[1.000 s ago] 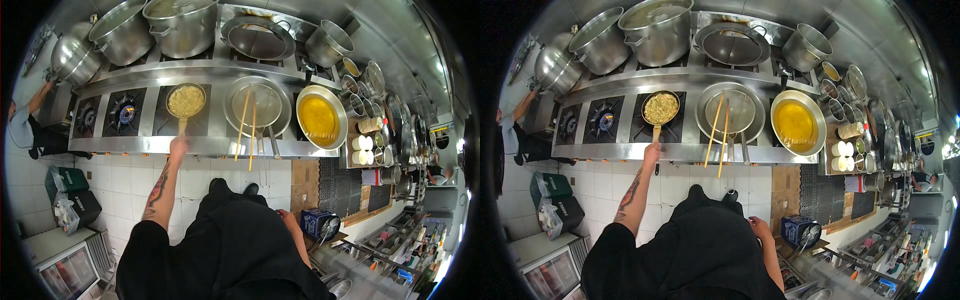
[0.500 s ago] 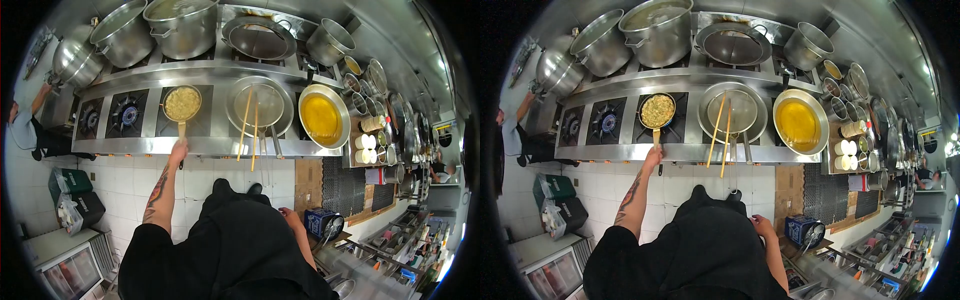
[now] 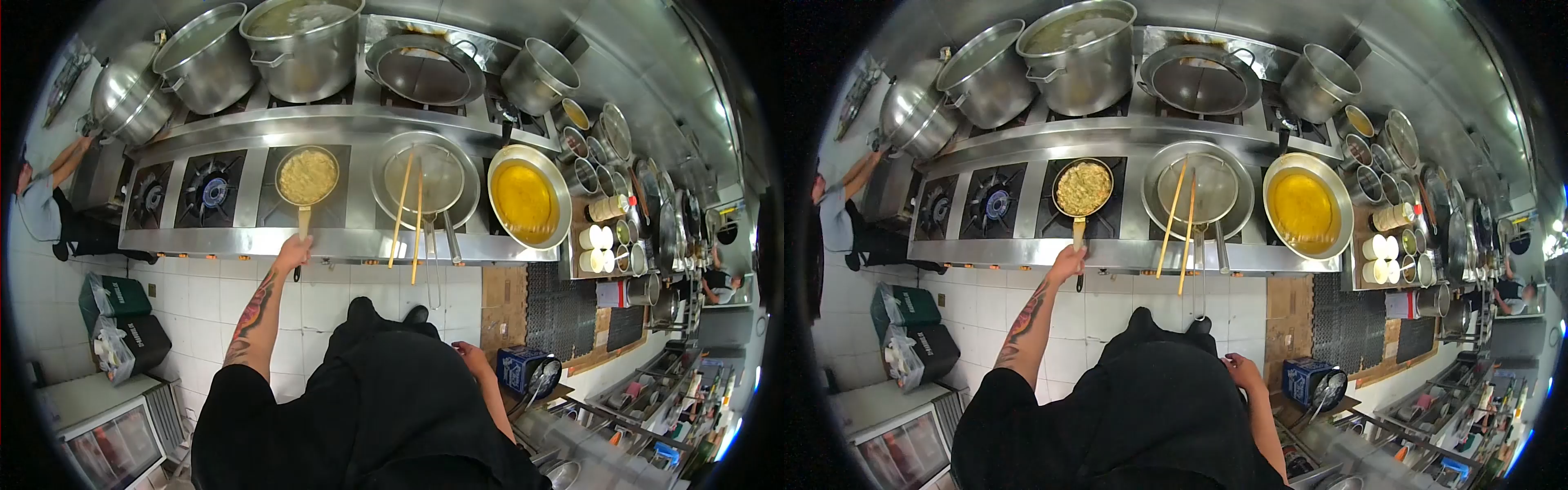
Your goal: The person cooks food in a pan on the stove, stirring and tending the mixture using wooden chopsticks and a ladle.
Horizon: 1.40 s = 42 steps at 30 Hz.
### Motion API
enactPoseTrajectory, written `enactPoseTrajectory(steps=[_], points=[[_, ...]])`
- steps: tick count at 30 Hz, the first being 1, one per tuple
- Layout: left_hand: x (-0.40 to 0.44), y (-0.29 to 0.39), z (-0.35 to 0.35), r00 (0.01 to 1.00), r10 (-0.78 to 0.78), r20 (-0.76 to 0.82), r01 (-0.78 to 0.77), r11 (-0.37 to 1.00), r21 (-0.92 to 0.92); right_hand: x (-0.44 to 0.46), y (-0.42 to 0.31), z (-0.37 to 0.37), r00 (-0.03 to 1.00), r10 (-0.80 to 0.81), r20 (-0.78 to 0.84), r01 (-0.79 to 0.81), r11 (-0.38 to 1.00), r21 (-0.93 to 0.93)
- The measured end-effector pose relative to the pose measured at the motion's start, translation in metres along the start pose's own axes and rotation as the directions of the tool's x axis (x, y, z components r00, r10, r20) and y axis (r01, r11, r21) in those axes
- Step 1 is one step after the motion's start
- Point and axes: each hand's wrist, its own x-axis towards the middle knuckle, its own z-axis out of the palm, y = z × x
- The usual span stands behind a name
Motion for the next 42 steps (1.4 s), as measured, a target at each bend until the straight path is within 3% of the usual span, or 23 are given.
enactPoseTrajectory(steps=[4, 11, 16, 31, 42], points=[[-0.008, -0.008, -0.006, 0.983, 0.000, -0.184, -0.027, 0.989, -0.142, 0.001, -0.005, 0.003, 0.998, 0.025, -0.051, -0.025, 1.000, 0.001], [-0.031, 0.009, 0.010, 0.989, -0.022, -0.148, 0.012, 0.998, -0.069, -0.004, 0.002, 0.009, 1.000, 0.012, -0.003, -0.012, 1.000, 0.012], [-0.026, -0.004, 0.018, 0.986, -0.022, -0.163, -0.007, 0.985, -0.173, -0.008, -0.008, 0.003, 0.999, -0.013, -0.036, 0.014, 0.999, 0.035], [-0.045, -0.015, 0.035, 0.977, -0.028, -0.209, -0.016, 0.978, -0.209, 0.002, -0.009, 0.000, 0.999, -0.033, -0.001, 0.033, 0.996, -0.078], [-0.058, -0.016, 0.050, 0.974, -0.028, -0.226, -0.032, 0.965, -0.259, 0.001, -0.014, 0.001, 1.000, -0.016, 0.000, 0.016, 1.000, -0.020]])
